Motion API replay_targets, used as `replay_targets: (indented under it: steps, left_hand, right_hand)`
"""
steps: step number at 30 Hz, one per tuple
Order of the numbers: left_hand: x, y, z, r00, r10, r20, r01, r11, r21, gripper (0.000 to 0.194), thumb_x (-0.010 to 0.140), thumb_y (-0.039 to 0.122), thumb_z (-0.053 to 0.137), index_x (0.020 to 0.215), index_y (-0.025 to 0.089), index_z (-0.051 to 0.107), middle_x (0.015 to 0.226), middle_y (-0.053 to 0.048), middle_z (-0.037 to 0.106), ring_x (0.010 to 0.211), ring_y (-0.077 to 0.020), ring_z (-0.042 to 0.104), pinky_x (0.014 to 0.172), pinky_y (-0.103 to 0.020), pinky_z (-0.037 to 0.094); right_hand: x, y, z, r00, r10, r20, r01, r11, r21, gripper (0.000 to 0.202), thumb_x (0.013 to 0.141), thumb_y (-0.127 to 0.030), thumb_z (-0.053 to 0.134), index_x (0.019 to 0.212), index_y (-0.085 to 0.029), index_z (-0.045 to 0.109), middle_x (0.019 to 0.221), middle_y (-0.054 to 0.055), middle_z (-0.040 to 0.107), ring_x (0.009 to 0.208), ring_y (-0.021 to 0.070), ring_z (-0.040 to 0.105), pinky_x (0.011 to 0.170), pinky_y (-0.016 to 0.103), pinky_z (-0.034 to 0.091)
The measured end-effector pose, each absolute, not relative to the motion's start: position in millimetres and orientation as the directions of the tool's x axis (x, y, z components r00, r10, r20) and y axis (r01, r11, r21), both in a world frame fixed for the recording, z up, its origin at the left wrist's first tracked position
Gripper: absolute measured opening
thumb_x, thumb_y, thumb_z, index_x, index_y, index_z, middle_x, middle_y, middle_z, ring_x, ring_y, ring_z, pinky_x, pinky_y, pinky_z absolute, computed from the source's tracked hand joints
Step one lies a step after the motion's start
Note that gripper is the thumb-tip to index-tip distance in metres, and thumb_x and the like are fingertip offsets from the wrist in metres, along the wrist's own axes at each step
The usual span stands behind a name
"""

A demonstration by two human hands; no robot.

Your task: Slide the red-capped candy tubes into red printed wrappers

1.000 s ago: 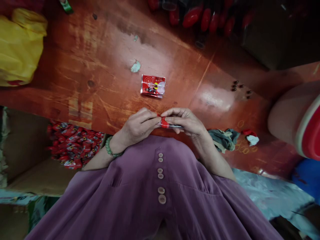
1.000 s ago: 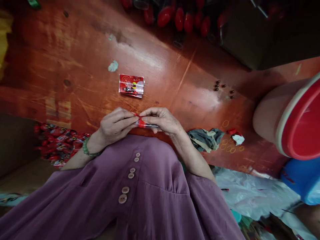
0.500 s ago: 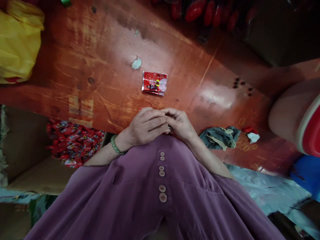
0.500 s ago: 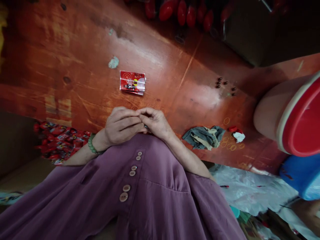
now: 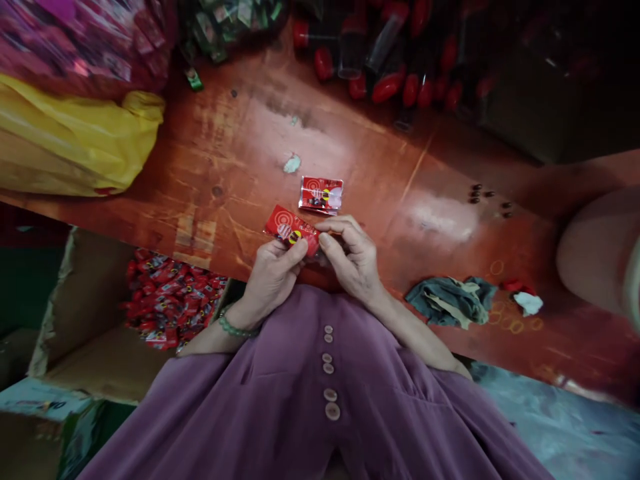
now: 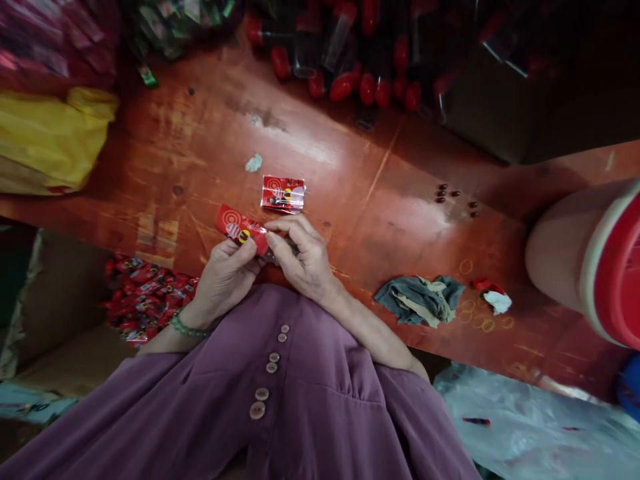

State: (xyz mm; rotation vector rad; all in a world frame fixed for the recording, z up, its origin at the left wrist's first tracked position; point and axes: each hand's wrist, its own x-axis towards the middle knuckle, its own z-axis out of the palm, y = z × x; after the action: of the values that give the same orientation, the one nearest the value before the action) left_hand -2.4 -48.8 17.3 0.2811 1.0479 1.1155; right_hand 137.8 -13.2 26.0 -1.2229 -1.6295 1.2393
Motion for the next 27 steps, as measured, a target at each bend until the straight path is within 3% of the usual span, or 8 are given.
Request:
replay_targets:
  steps: [3,7,9,13,15,20,23,27]
  left_hand:
    - [-4.9,-42.5,17.6,-0.01,0.833,-0.553,-0.592,0.441,0.675,0.027,0.069,0.041,0.083,0.076,0.017,0.072,0.077,-0.003,0.074,0.078,-0.0174,0.07,0.078,-0.032,0.057]
    - [-6.9,-39.0,11.7,-0.129,0.831,-0.542,-0.559,0.39,0.731,0.03,0.064,0.043,0.085,0.074,0.018,0.071,0.072,0.0,0.073,0.071,-0.0143,0.068,0.075,-0.03,0.056]
    - [-5.1,-37.6,8.5,-0.178,0.823,-0.539,-0.545,0.373,0.75,0.033,0.061,0.044,0.087,0.071,0.017,0.071,0.069,0.001,0.072,0.066,-0.0125,0.066,0.073,-0.028,0.055]
    - [-1.9,-32.5,3.4,-0.242,0.81,-0.534,-0.554,0.337,0.761,0.033,0.056,0.045,0.089,0.067,0.018,0.073,0.068,0.002,0.072,0.062,-0.0095,0.063,0.069,-0.025,0.054]
    - [-2.5,-29.2,0.5,-0.259,0.802,-0.538,-0.557,0.331,0.762,0.032,0.055,0.044,0.09,0.066,0.019,0.073,0.068,0.003,0.072,0.061,-0.0084,0.062,0.069,-0.023,0.053]
    - [-3.7,-25.7,-5.2,-0.223,0.813,-0.537,-0.557,0.346,0.755,0.034,0.053,0.046,0.09,0.067,0.02,0.074,0.069,0.003,0.072,0.065,-0.0103,0.064,0.075,-0.026,0.055]
    - [-0.4,-29.1,-4.4,-0.175,0.837,-0.519,-0.53,0.364,0.766,0.033,0.057,0.048,0.088,0.07,0.02,0.075,0.071,0.0,0.074,0.067,-0.013,0.067,0.073,-0.028,0.056]
    - [1.0,-32.3,-1.1,-0.035,0.848,-0.528,-0.536,0.43,0.726,0.03,0.063,0.043,0.086,0.071,0.016,0.076,0.074,-0.002,0.076,0.063,-0.0127,0.066,0.066,-0.026,0.055]
  right_hand:
    - [147.1,-11.1,26.1,-0.375,0.917,-0.139,0.219,-0.058,-0.974,0.027,0.093,-0.038,0.057,0.116,-0.025,0.065,0.111,0.005,0.066,0.095,0.0173,0.063,0.087,0.036,0.054]
    - [159.5,-14.3,23.4,-0.394,0.846,-0.359,0.161,-0.321,-0.933,0.032,0.089,-0.041,0.063,0.118,-0.027,0.064,0.1,0.002,0.068,0.069,0.0117,0.062,0.066,0.028,0.056]
    - [160.1,-15.9,20.9,-0.359,0.88,-0.309,0.191,-0.255,-0.948,0.028,0.088,-0.037,0.065,0.114,-0.026,0.067,0.098,0.002,0.07,0.068,0.0121,0.062,0.066,0.029,0.056]
    - [153.7,-16.3,17.5,-0.326,0.945,-0.002,0.303,0.103,-0.947,0.025,0.088,-0.028,0.065,0.113,-0.026,0.069,0.098,0.005,0.072,0.084,0.0185,0.065,0.078,0.036,0.056]
    - [150.9,-16.2,16.7,-0.321,0.946,0.052,0.327,0.162,-0.931,0.025,0.088,-0.028,0.065,0.113,-0.026,0.068,0.097,0.006,0.073,0.084,0.0194,0.065,0.077,0.038,0.056]
    - [149.1,-17.7,15.0,-0.297,0.952,-0.082,0.291,0.008,-0.957,0.025,0.088,-0.032,0.066,0.112,-0.026,0.067,0.096,0.004,0.071,0.081,0.0168,0.064,0.076,0.035,0.056]
    - [147.3,-18.7,12.0,-0.288,0.939,-0.19,0.179,-0.142,-0.974,0.029,0.088,-0.037,0.066,0.115,-0.026,0.064,0.104,0.004,0.071,0.085,0.016,0.066,0.079,0.034,0.058]
    - [142.2,-16.6,7.7,-0.278,0.926,-0.255,0.029,-0.257,-0.966,0.036,0.085,-0.039,0.07,0.116,-0.025,0.062,0.095,0.0,0.07,0.075,0.0121,0.066,0.074,0.029,0.059]
